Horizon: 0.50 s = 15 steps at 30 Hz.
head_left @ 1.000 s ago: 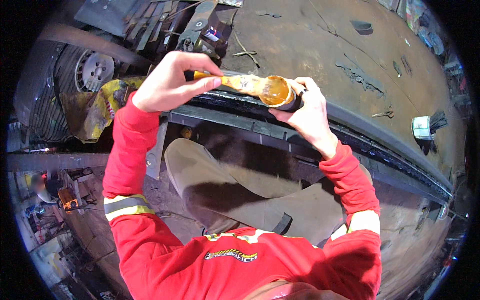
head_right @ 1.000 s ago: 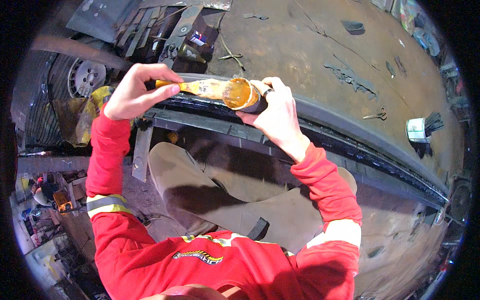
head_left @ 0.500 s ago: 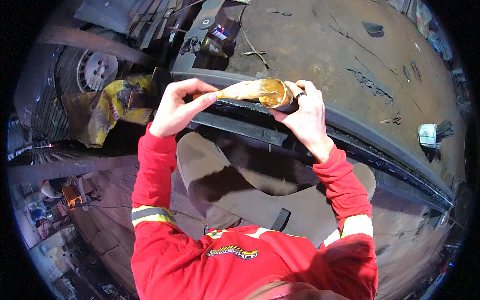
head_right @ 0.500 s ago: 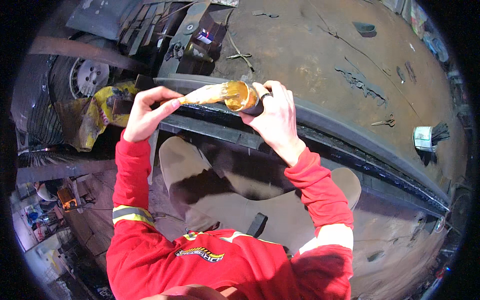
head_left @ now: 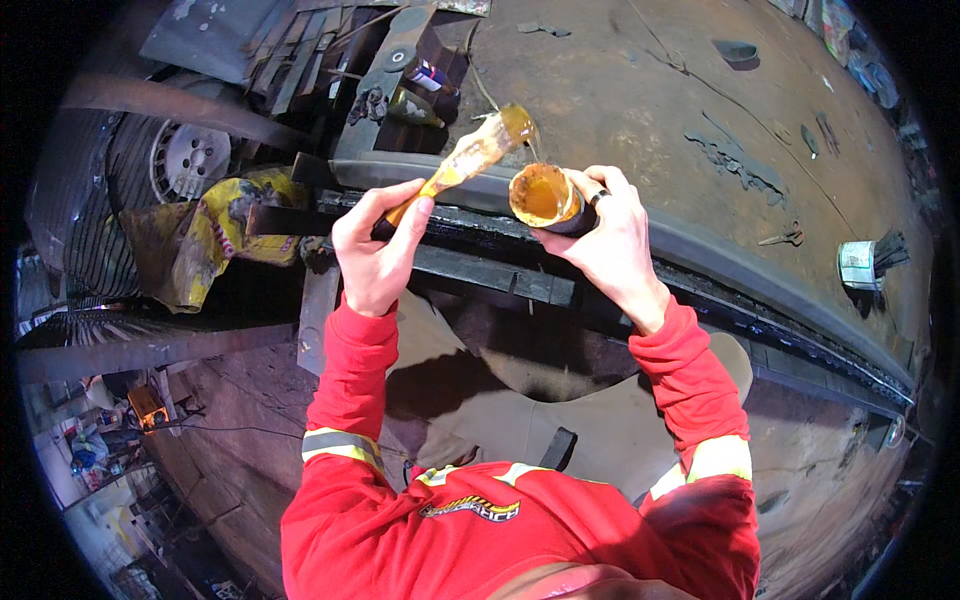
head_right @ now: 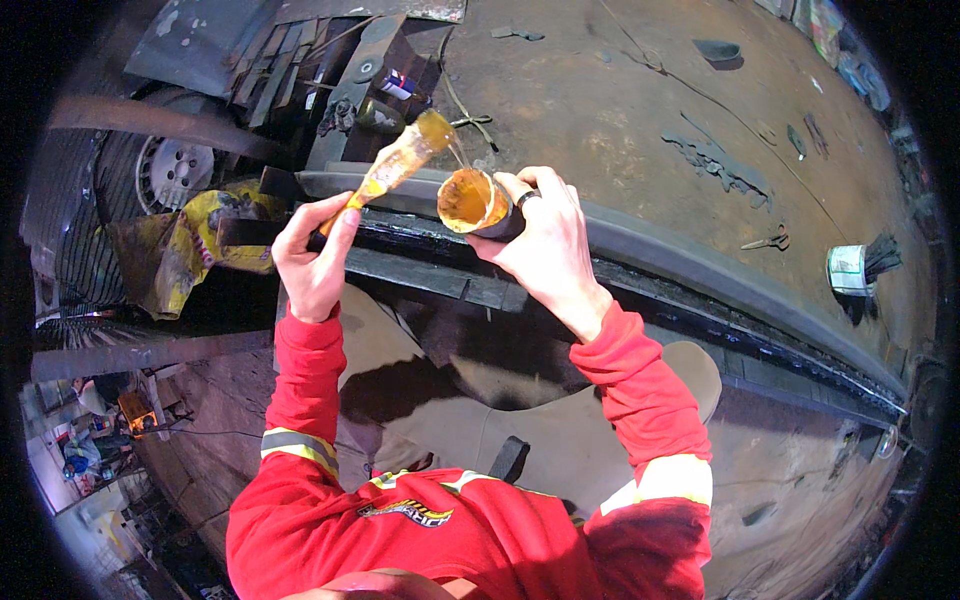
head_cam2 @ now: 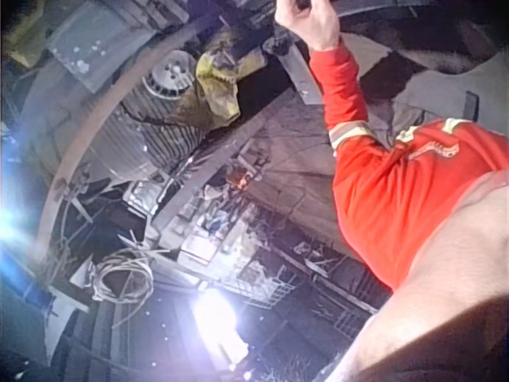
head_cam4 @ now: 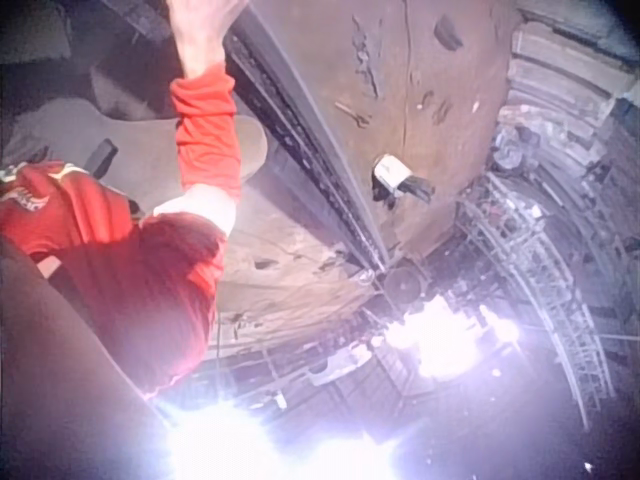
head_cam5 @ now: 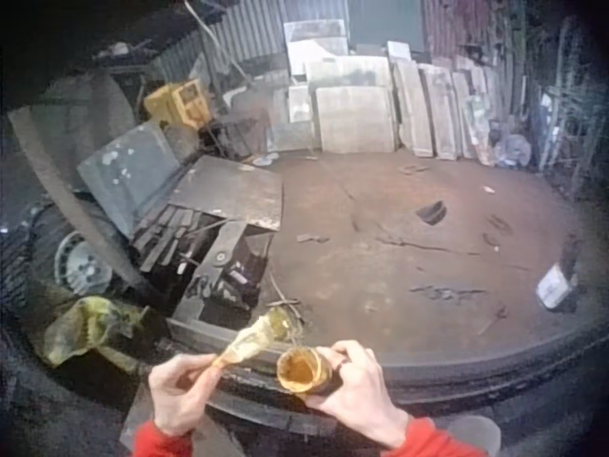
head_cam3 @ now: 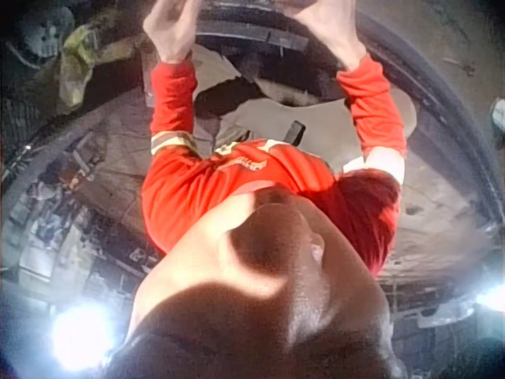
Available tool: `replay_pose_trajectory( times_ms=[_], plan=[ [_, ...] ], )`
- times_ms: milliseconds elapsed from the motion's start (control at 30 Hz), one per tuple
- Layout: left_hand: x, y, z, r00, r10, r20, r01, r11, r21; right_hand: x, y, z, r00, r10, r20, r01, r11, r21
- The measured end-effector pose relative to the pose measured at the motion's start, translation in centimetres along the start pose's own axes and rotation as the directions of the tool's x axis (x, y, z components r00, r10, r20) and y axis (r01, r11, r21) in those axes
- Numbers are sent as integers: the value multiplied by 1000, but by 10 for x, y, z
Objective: The person pours a viscous amber liquid from a plastic bottle into a small container. They then use a brush to apply the liquid onto a curved metal surface, repeatedly dipping the brush into the container to reload the substance.
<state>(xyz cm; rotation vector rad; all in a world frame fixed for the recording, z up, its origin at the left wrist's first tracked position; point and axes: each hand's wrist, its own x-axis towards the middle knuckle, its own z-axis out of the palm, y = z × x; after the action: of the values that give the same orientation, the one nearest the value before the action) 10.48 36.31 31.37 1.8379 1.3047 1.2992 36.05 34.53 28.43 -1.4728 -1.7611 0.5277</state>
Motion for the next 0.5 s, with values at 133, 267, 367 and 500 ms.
replay_pose_trajectory(
  times_ms=[133, 267, 367, 500],
  plan=[
    [-2, 6, -9, 998, -64, 10, 65, 989, -129, -1, 6, 0, 1000, -12, -21, 12, 1000, -12],
    [-9, -3, -14, 976, -144, 160, 171, 971, -167, 3, 6, 0, 998, 42, -46, -43, 999, -17],
    [-16, -16, -16, 947, -196, 255, 241, 957, -160, 6, 9, 2, 995, 70, -77, -72, 997, -18],
    [-19, -33, -31, 901, -268, 341, 374, 878, -298, 14, 14, 0, 982, 84, -170, -86, 996, -9]
  ],
)
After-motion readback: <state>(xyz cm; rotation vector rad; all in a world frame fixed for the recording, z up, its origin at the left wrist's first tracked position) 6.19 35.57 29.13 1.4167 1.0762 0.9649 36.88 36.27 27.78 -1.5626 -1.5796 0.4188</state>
